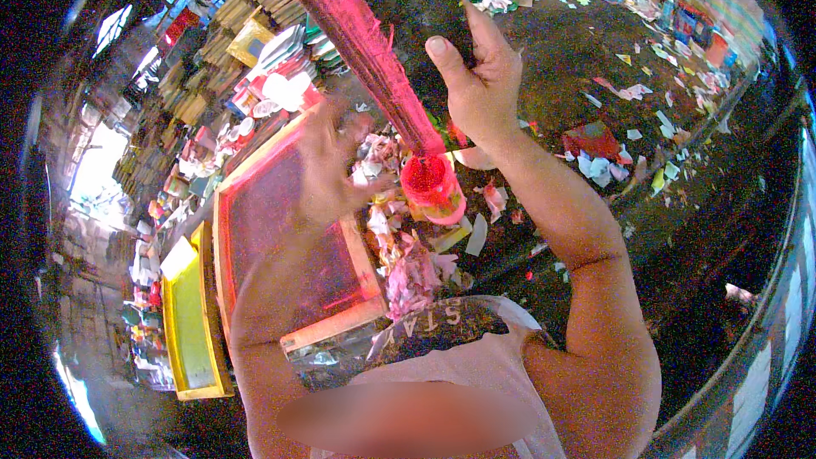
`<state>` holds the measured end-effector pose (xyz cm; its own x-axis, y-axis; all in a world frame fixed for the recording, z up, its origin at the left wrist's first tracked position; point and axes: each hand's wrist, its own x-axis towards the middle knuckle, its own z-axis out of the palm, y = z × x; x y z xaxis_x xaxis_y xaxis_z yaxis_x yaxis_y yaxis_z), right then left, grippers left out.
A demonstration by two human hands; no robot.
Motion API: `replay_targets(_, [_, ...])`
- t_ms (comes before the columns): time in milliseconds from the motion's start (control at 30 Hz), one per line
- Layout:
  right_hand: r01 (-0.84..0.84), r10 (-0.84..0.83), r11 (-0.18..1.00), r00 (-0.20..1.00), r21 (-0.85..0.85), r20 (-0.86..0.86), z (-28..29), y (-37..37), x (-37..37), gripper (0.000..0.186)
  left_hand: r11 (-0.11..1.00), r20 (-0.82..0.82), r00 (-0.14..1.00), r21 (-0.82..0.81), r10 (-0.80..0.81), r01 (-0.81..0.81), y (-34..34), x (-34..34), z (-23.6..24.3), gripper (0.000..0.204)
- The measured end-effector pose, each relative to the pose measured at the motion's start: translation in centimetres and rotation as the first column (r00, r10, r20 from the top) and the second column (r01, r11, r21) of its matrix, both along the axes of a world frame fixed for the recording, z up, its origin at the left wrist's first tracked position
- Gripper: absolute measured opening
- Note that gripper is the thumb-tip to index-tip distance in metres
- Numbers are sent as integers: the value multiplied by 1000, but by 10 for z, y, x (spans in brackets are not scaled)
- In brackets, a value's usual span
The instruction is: The person repeatedly pulls a squeegee across a screen-printing frame to spread pink ink. They then carry the frame to a workbench, pour more pink ink onto it, and clean the squeegee in a red liquid bath before returning to the frame.
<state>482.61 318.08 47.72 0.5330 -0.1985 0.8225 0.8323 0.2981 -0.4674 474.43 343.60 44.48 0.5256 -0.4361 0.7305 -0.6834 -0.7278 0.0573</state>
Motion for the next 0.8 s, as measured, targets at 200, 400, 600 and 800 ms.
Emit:
replay_targets(200, [-32, 32, 998, 999, -53, -3, 3, 24, -15, 52, 923, 651, 726, 99, 222, -371, 3, -6, 184, 69])
replay_targets(400, [-48, 48, 998, 999, -30, 22, -2, 35, -18, 52, 981, 525, 839, 30, 146, -189, -3, -8, 229, 53])
replay_targets(600, [-26, 28, 998, 999, -51, 38, -6, 32, -22, 52, 811, 65, 998, -583, -5, 43, -15, -5, 177, 67])
replay_targets(800, [13, -15, 999, 998, 32, 59, 8, 22, -24, 49, 557, 111, 814, -676, -570, 482, -64, -7, 85, 73])
